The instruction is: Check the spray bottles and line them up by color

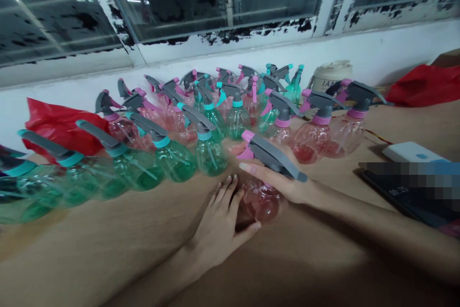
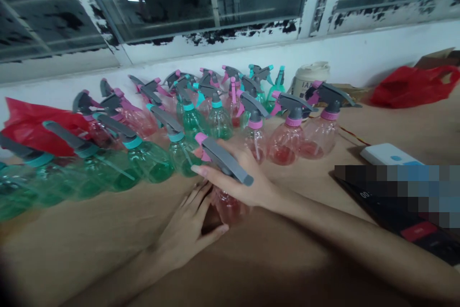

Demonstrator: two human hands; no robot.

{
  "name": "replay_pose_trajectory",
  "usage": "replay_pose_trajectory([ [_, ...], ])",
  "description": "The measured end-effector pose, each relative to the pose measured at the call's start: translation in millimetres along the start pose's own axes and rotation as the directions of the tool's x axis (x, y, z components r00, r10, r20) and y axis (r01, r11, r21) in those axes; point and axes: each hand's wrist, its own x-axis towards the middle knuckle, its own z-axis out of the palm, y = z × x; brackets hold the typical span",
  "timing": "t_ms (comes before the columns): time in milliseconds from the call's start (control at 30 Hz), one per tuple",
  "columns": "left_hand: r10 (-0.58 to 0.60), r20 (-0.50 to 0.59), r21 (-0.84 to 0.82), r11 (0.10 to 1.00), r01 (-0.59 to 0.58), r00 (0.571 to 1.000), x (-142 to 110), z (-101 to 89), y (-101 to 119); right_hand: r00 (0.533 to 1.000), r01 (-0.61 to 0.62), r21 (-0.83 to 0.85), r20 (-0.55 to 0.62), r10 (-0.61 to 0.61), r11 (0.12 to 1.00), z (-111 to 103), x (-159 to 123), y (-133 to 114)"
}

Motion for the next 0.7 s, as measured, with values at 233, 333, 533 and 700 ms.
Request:
replay_pose_trajectory([
  [233,0.005,-0.014,-0.010,1.000,-0.006,1.000,0.2,-0.1,0.2,0.999,0.024,-0.058,-0.035,-0.026,0.998,-0.9,-1.6,4.3],
  [333,0.003,-0.005,-0.013,1.000,-0.003,1.000,0.4,-0.7,0.4,1.000,0.004,-0.061,-0.027,-0.005,0.998,-1.6,-1.3,2.5],
  [533,0.003,0.004,0.005,1.000,-0.003,1.000,1.6,-0.7,0.3,0.999,0.008,-0.065,-0.037,-0.011,0.998,-0.9,-1.9,0.5],
  [700,0.009,-0.002,0.015,1.000,-0.009,1.000,1.4,-0.7,0.2,0.999,0.005,-0.076,-0.034,-0.007,0.997,-0.8,-2.5,2.5],
])
